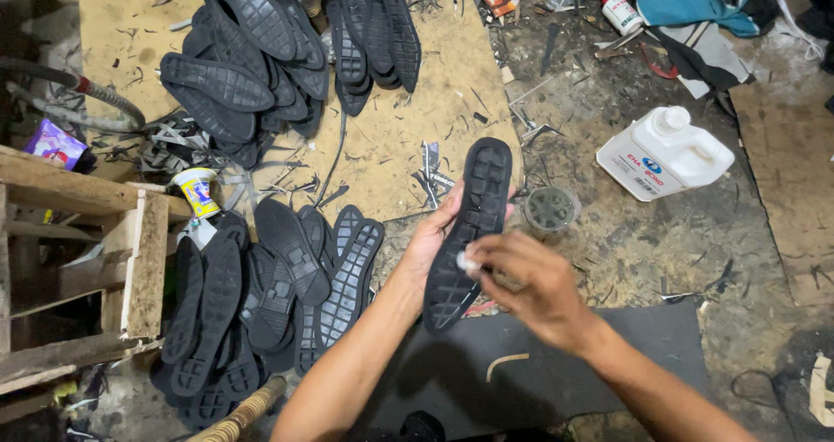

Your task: The person wipes the textured underside of black shoe soles using a white cloth dipped in a small container of liquid. They handle the soles one at a time, turning them over to clean different areas, then place them back on the pile.

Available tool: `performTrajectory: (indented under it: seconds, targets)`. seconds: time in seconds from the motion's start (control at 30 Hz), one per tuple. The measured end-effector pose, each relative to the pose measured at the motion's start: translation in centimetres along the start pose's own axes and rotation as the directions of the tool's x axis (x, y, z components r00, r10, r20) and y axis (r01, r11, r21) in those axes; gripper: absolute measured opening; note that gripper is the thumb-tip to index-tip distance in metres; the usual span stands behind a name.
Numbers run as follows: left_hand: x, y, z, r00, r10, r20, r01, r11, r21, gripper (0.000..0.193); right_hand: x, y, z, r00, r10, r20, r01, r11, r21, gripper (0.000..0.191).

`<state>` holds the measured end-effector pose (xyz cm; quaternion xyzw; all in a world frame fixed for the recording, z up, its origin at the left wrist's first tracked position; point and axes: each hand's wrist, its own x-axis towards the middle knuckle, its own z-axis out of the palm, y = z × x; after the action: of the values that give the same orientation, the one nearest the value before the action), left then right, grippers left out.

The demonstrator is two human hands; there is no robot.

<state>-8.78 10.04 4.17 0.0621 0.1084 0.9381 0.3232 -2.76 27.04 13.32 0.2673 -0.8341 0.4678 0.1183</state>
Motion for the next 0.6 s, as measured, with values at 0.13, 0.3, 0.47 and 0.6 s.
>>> performTrajectory:
  seconds: [0.13, 0.3, 0.47, 0.6]
  targets:
    - [0.2, -0.2, -0.7, 0.987, -0.114, -0.118, 0.087, 0.973, -0.212, 0.053, 1.3, 1.6, -0.1, 0.997, -0.030, -0.070, 0.024, 0.996, -0.081, 0.034]
    - [-0.4, -0.5, -0.6, 0.993, -0.074, -0.095, 0.060, 0.988, -0.144, 0.051, 2.4, 3.0, -0.3, 0.977, 0.143, -0.158, -0.163, 0.979, -0.119, 0.029]
    - [-0.1, 0.5, 0.1, 0.994, -0.064, -0.088, 0.061, 0.997, -0.042, 0.054, -0.4, 0.8, 1.4, 0.996, -0.070, 0.046, 0.069, 0.997, 0.030, 0.029]
    - [-0.5, 0.2, 0.9, 1.000, -0.010, -0.024, 0.009, 0.999, -0.036, 0.055, 1.4, 3.1, 0.0, 1.000, 0.010, -0.013, -0.011, 0.997, -0.074, 0.032]
